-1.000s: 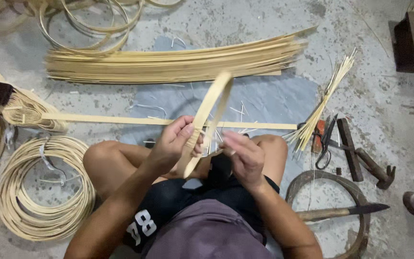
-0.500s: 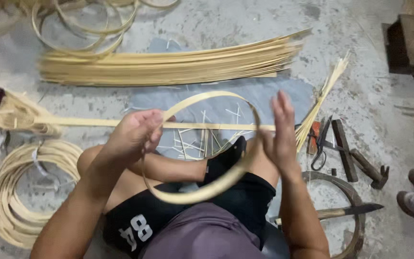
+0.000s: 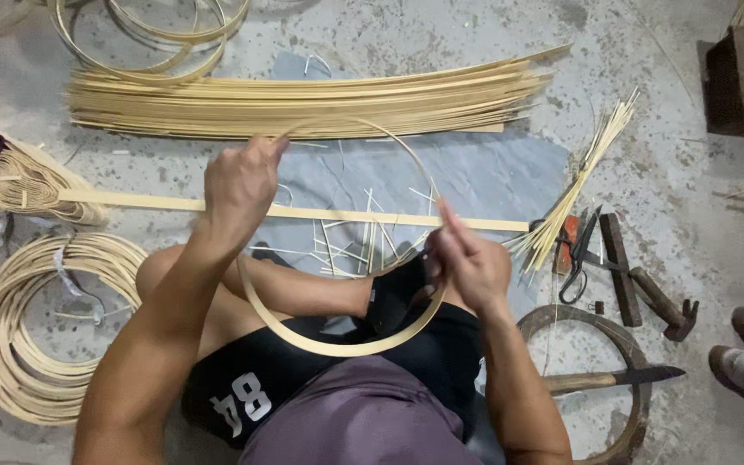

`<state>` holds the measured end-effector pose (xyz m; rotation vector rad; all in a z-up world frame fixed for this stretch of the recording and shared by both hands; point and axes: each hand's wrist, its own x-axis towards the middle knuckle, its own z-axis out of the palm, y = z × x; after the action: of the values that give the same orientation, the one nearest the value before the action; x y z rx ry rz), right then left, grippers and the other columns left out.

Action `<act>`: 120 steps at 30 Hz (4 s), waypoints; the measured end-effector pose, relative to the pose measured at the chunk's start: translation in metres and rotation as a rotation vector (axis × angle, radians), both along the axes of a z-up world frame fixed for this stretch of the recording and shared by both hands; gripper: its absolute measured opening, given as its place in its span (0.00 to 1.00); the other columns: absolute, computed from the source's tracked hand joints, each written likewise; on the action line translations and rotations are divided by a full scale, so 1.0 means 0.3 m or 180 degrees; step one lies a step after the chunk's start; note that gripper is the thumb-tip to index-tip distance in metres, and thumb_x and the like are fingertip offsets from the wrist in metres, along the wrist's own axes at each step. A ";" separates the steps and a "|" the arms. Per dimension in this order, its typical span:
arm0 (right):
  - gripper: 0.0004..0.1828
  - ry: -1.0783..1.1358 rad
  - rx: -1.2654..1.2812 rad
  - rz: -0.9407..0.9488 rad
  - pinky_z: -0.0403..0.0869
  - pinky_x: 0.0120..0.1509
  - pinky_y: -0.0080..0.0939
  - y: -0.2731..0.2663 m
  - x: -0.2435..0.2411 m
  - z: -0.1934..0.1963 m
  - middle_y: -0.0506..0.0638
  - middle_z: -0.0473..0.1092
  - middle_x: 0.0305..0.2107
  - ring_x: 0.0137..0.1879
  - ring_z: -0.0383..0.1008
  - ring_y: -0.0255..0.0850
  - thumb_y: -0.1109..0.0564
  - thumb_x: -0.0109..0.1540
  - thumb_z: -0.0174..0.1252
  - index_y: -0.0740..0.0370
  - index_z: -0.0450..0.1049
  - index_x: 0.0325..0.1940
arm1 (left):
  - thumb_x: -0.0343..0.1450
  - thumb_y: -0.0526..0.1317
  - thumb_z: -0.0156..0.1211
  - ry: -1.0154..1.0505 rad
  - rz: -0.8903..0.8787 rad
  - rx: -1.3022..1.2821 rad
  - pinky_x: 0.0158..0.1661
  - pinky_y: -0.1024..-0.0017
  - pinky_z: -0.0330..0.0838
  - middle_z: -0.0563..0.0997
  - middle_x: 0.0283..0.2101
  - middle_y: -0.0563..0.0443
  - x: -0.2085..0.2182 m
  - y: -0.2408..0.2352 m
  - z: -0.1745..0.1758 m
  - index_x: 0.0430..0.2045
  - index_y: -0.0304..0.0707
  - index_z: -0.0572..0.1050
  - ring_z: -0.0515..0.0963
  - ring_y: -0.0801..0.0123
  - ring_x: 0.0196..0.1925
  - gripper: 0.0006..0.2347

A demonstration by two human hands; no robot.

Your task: The person sits on the floor and bends long bamboo strips into circular rings. They join the ends of each strip by hand, then place the finished rings aside. The process is repeated with multiple strips.

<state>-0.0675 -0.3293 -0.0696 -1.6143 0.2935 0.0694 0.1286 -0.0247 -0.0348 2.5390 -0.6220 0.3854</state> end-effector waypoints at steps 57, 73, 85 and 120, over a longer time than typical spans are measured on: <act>0.36 -0.0791 0.1140 0.0048 0.75 0.45 0.38 -0.249 0.245 -0.143 0.54 0.70 0.46 0.41 0.75 0.39 0.61 0.75 0.50 0.52 0.46 0.86 | 0.77 0.41 0.54 0.3245 -0.0796 -0.2640 0.48 0.65 0.81 0.79 0.52 0.42 -0.047 0.152 -0.076 0.74 0.36 0.52 0.83 0.60 0.50 0.29; 0.26 -0.2321 0.1847 -0.2611 0.62 0.28 0.32 -0.054 0.282 -0.268 0.48 0.63 0.32 0.27 0.61 0.31 0.56 0.77 0.55 0.61 0.56 0.77 | 0.79 0.42 0.51 0.3074 -0.0267 -0.3401 0.43 0.67 0.86 0.82 0.39 0.42 -0.344 -0.110 -0.171 0.76 0.33 0.46 0.86 0.62 0.44 0.31; 0.22 -0.1115 0.1264 -0.2160 0.72 0.32 0.37 -0.125 0.244 -0.359 0.49 0.68 0.32 0.30 0.71 0.36 0.53 0.71 0.52 0.60 0.63 0.68 | 0.74 0.44 0.52 0.3519 -0.0073 -0.3751 0.39 0.65 0.85 0.80 0.40 0.49 -0.287 -0.013 -0.338 0.73 0.42 0.50 0.85 0.65 0.42 0.30; 0.16 0.0260 -0.0114 -0.2102 0.75 0.39 0.38 -0.312 -0.105 -0.533 0.54 0.76 0.39 0.39 0.75 0.39 0.59 0.71 0.49 0.66 0.72 0.61 | 0.69 0.42 0.58 0.0362 -0.1215 0.0342 0.37 0.48 0.74 0.81 0.32 0.39 0.116 -0.143 -1.002 0.30 0.39 0.77 0.81 0.44 0.37 0.07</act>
<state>-0.0990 -0.4229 -0.2295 -1.4809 0.8787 -0.3771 0.1634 -0.0675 -0.3354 2.4443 -1.0810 0.0738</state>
